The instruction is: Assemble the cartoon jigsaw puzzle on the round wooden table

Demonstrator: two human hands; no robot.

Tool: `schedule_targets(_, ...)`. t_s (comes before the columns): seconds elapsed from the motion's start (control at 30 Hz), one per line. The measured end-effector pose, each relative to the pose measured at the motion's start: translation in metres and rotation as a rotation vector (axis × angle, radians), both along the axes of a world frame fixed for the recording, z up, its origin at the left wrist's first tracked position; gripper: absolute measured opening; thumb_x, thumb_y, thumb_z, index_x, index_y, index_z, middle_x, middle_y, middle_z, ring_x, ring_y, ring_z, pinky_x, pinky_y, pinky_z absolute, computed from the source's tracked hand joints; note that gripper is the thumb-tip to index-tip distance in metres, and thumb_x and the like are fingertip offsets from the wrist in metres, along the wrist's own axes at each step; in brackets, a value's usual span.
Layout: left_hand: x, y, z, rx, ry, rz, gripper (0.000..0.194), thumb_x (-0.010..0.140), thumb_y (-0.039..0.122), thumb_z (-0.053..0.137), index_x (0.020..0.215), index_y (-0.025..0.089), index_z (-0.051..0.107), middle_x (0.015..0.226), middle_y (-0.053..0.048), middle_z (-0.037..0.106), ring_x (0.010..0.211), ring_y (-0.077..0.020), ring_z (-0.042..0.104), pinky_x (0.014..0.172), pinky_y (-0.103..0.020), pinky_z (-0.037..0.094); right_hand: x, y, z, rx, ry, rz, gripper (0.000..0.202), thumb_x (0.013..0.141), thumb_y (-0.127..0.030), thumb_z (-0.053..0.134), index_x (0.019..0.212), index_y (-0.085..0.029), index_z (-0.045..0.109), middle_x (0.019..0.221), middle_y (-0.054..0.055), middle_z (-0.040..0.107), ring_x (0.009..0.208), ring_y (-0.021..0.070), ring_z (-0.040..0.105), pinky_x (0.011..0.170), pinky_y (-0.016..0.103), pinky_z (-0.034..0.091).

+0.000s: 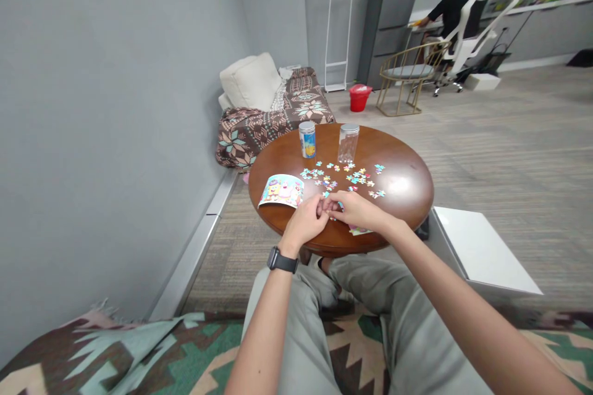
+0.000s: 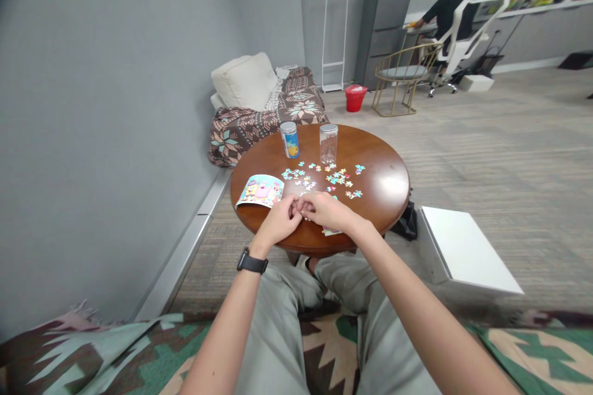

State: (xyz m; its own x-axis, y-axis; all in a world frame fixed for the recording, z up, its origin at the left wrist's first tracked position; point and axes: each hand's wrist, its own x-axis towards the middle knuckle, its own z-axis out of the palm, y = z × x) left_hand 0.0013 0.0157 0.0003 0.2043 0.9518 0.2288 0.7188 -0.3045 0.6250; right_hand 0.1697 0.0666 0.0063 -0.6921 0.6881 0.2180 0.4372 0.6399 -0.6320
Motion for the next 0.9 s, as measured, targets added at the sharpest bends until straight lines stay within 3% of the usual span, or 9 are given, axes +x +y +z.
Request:
schedule_targets(0.23,0.0,0.0,-0.001,-0.019,0.002,0.031,0.019,0.082,0.011,0.046,0.097,0.02,0.054,0.07,0.004,0.052,0.067,-0.0143,0.052,0.07,-0.028,0.039,0.014,-0.001,0.001,0.158,0.11,0.01,0.011,0.085,-0.02,0.058,0.093,-0.021,0.066,0.097,0.006,0.067,0.094,0.0201,0.062,0.087,0.034,0.047)
schedule_targets(0.3,0.0,0.0,-0.002,-0.018,0.003,0.037,0.018,0.084,0.012,0.046,0.097,0.02,0.054,0.069,0.004,0.051,0.067,-0.0145,0.051,0.069,-0.027,0.038,0.029,0.003,-0.001,0.199,0.164,-0.108,0.013,0.088,-0.022,0.053,0.093,-0.021,0.064,0.095,0.006,0.066,0.092,0.0205,0.061,0.086,0.034,0.048)
schedule_targets(0.47,0.0,0.0,-0.003,0.014,0.005,0.003,0.007,0.085,0.016,0.049,0.08,0.021,0.053,0.066,0.005,0.046,0.063,-0.0132,0.046,0.063,-0.027,0.034,0.078,0.018,-0.02,0.339,0.147,-0.598,0.018,0.083,-0.02,0.05,0.094,-0.019,0.064,0.091,0.009,0.063,0.087,0.0245,0.059,0.085,0.039,0.047)
schedule_targets(0.57,0.0,0.0,-0.002,0.01,0.004,-0.025,0.007,0.084,0.02,0.054,0.077,0.02,0.052,0.066,0.005,0.044,0.063,-0.0125,0.045,0.064,-0.027,0.033,0.095,0.023,-0.035,0.294,0.077,-0.744,0.02,0.08,-0.021,0.051,0.091,-0.017,0.066,0.09,0.011,0.062,0.085,0.0258,0.059,0.086,0.041,0.047)
schedule_targets(0.67,-0.001,0.0,-0.001,-0.012,-0.016,-0.033,0.009,0.084,0.023,0.059,0.078,0.02,0.054,0.067,0.005,0.044,0.065,-0.0123,0.046,0.064,-0.026,0.034,0.097,0.023,-0.042,0.269,0.037,-0.786,0.021,0.081,-0.023,0.049,0.088,-0.017,0.068,0.089,0.011,0.062,0.086,0.0262,0.058,0.086,0.042,0.046)
schedule_targets(0.9,-0.002,0.002,-0.001,-0.003,-0.022,-0.038,0.006,0.085,0.021,0.06,0.08,0.019,0.062,0.066,0.005,0.044,0.063,-0.0125,0.046,0.064,-0.026,0.035,0.09,0.018,-0.04,0.303,-0.007,-0.73,0.02,0.078,-0.023,0.053,0.09,-0.018,0.069,0.093,0.01,0.062,0.091,0.0263,0.057,0.087,0.04,0.046)
